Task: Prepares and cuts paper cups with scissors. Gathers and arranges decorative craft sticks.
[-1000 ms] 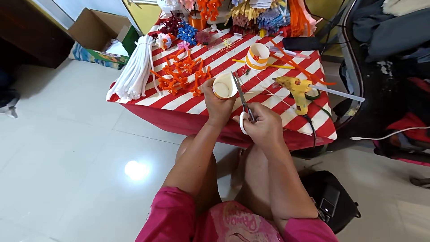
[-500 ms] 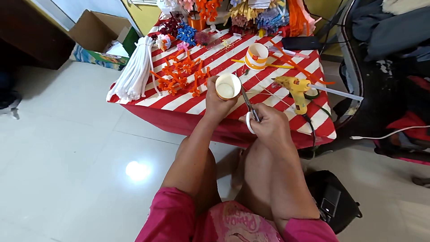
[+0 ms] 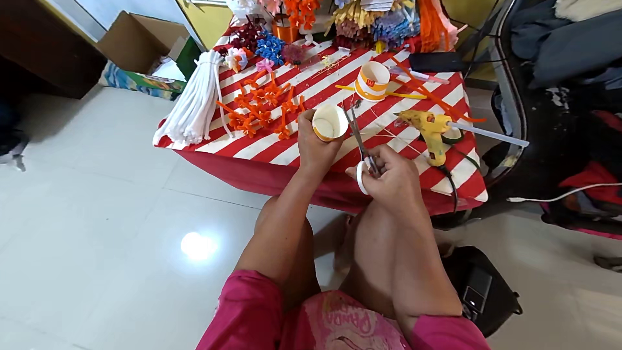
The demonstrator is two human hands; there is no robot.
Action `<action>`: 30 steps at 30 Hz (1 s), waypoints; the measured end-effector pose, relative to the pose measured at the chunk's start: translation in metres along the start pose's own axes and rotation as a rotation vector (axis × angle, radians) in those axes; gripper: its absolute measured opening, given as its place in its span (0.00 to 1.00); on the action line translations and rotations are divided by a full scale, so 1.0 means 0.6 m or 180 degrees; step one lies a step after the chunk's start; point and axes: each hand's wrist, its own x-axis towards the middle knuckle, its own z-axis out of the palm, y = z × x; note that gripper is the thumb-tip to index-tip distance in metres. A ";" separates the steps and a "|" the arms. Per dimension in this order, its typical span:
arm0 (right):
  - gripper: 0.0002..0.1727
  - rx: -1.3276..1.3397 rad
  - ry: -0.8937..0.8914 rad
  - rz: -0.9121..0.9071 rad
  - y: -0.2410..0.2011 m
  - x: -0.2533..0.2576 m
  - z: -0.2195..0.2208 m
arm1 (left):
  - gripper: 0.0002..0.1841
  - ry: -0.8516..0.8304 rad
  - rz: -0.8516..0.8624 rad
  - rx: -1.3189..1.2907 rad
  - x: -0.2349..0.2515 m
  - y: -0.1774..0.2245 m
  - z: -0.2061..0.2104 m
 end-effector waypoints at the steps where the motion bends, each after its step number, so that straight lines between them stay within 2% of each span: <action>1: 0.22 -0.0010 -0.0004 0.0005 -0.001 -0.001 0.003 | 0.36 0.0031 0.0040 0.0030 -0.001 0.001 0.002; 8: 0.18 0.0002 0.0074 0.0017 -0.010 -0.003 0.012 | 0.35 0.0087 0.0153 0.0044 -0.005 -0.001 0.009; 19: 0.15 -0.0170 0.0082 -0.0100 -0.007 -0.004 0.007 | 0.37 -0.0098 -0.0167 -0.0135 -0.005 0.003 0.005; 27: 0.14 0.0017 -0.0322 0.0032 0.012 0.001 -0.034 | 0.41 -0.0816 -0.0714 -0.0658 0.009 0.006 -0.020; 30: 0.12 0.0069 -0.0214 0.0158 0.013 0.002 -0.033 | 0.39 -0.1032 -0.1099 -0.1095 0.004 0.009 -0.030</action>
